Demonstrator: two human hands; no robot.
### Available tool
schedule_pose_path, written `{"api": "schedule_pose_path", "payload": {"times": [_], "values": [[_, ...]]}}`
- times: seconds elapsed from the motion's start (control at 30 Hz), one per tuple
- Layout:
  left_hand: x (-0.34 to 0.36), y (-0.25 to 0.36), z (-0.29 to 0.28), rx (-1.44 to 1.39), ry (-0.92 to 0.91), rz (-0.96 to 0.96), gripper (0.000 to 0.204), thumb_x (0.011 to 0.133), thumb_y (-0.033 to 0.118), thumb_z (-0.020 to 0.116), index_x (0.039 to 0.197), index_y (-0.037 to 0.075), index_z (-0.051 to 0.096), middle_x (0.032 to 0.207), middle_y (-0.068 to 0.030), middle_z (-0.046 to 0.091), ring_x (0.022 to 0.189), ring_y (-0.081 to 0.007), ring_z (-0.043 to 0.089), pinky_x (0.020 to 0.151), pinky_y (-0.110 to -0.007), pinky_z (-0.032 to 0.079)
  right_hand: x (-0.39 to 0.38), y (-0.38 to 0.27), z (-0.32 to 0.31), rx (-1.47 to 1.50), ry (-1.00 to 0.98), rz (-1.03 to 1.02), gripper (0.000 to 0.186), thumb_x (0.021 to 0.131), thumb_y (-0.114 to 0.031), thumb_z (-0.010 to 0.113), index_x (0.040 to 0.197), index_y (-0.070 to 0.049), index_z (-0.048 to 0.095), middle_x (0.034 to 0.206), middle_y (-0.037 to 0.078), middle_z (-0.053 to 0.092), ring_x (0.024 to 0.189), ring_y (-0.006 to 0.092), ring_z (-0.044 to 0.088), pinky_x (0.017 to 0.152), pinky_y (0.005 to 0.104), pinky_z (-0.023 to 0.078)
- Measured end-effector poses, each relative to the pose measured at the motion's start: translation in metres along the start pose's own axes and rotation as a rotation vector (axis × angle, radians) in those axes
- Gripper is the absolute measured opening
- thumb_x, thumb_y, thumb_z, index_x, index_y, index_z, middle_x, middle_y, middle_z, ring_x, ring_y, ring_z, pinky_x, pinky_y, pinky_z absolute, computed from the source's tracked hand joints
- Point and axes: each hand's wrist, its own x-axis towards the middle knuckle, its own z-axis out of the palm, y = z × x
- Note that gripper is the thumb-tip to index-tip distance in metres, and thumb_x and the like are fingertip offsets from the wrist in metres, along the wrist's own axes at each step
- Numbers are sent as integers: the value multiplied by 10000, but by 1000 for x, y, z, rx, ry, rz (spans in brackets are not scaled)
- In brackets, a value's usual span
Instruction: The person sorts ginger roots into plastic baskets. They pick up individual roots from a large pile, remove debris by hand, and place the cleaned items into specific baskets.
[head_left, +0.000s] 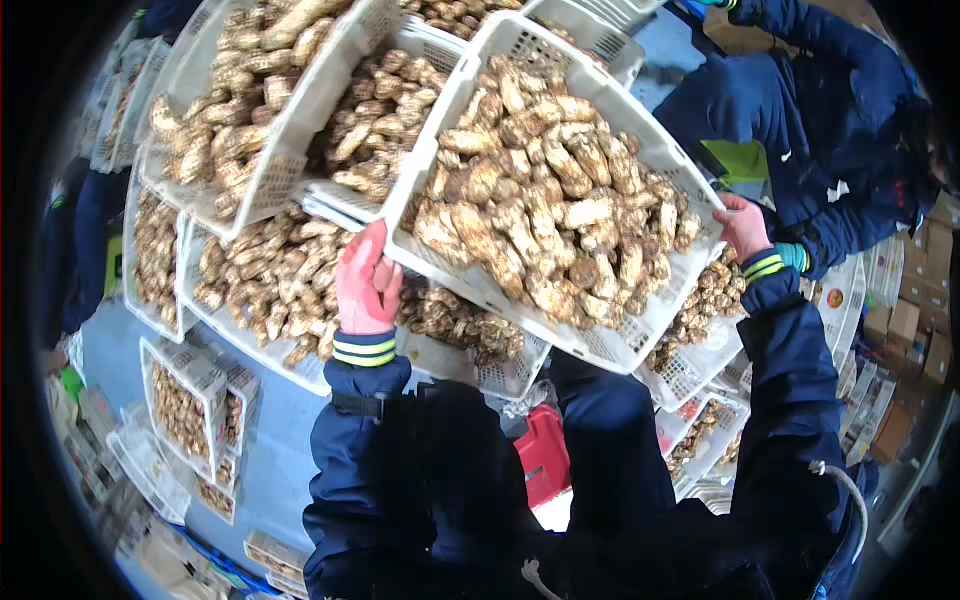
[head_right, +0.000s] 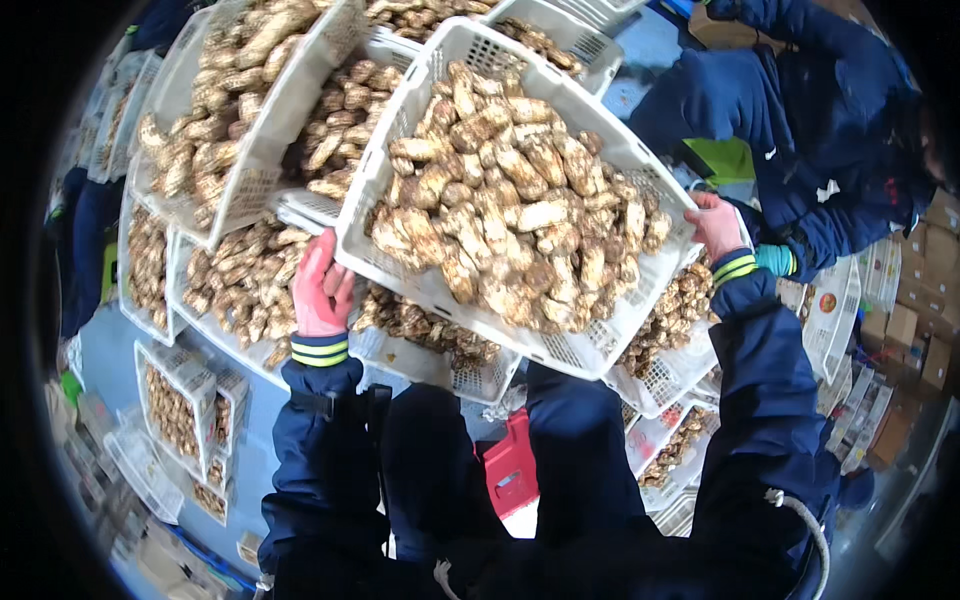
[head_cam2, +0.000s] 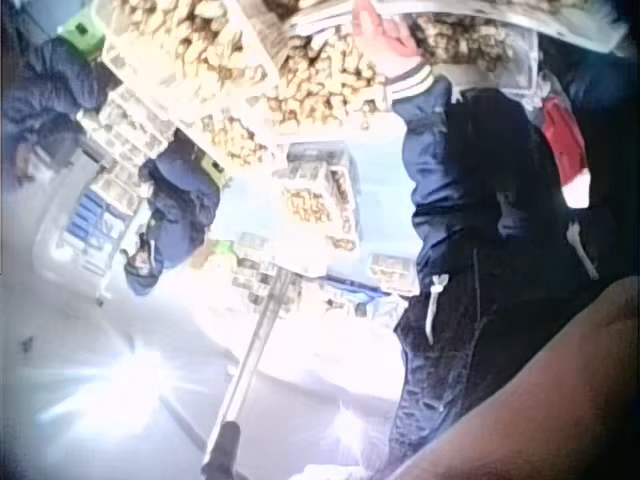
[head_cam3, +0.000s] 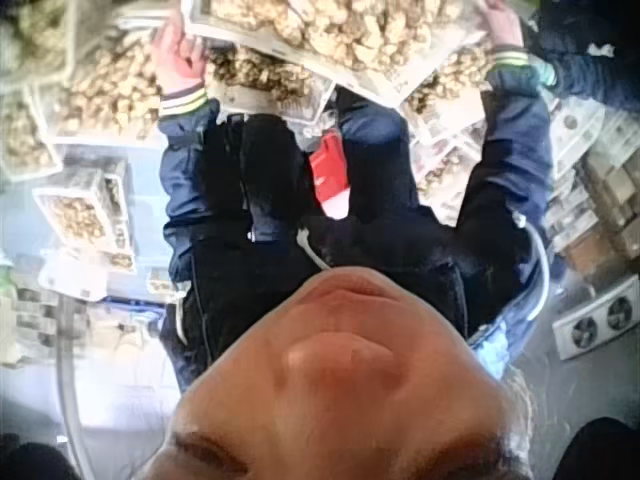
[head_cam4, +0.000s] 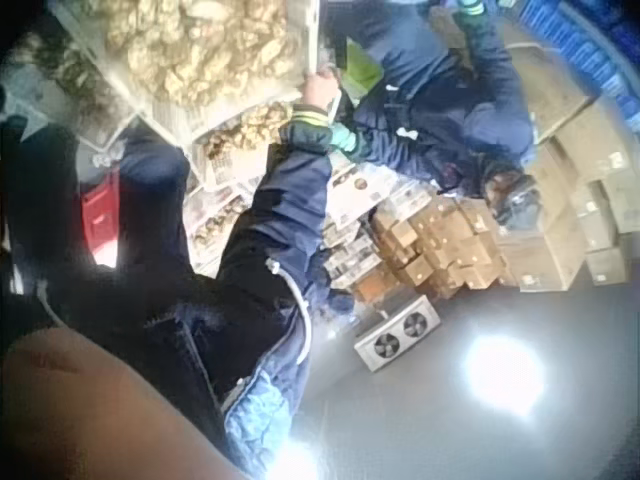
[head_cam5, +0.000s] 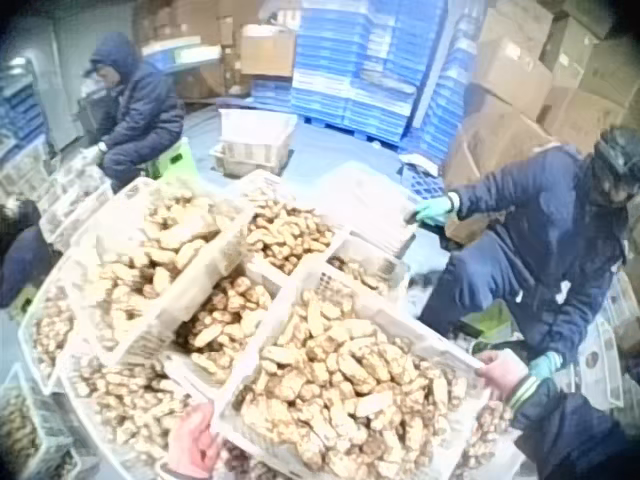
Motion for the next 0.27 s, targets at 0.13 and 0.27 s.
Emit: {"api": "schedule_pose_path", "payload": {"times": [0.13, 0.27], "values": [[-76, 35, -37, -720, 142, -716, 62, 821, 131, 525, 823, 74, 550, 669, 24, 505, 556, -62, 467, 485, -164, 344, -49, -50, 2, 119, -57, -16, 262, 719, 44, 543, 977, 6, 569, 762, 24, 569, 617, 123, 546, 567, 260, 482], [-191, 76, -87, 221, 149, -213, 326, 758, 250, 625, 1011, 52, 567, 913, -144, 596, 827, -268, 583, 737, -291, 458, -39, -116, 30, -190, -283, -185, 377, 687, 57, 520, 1064, 45, 531, 941, 102, 593, 791, 206, 585, 741, 322, 469]]}}
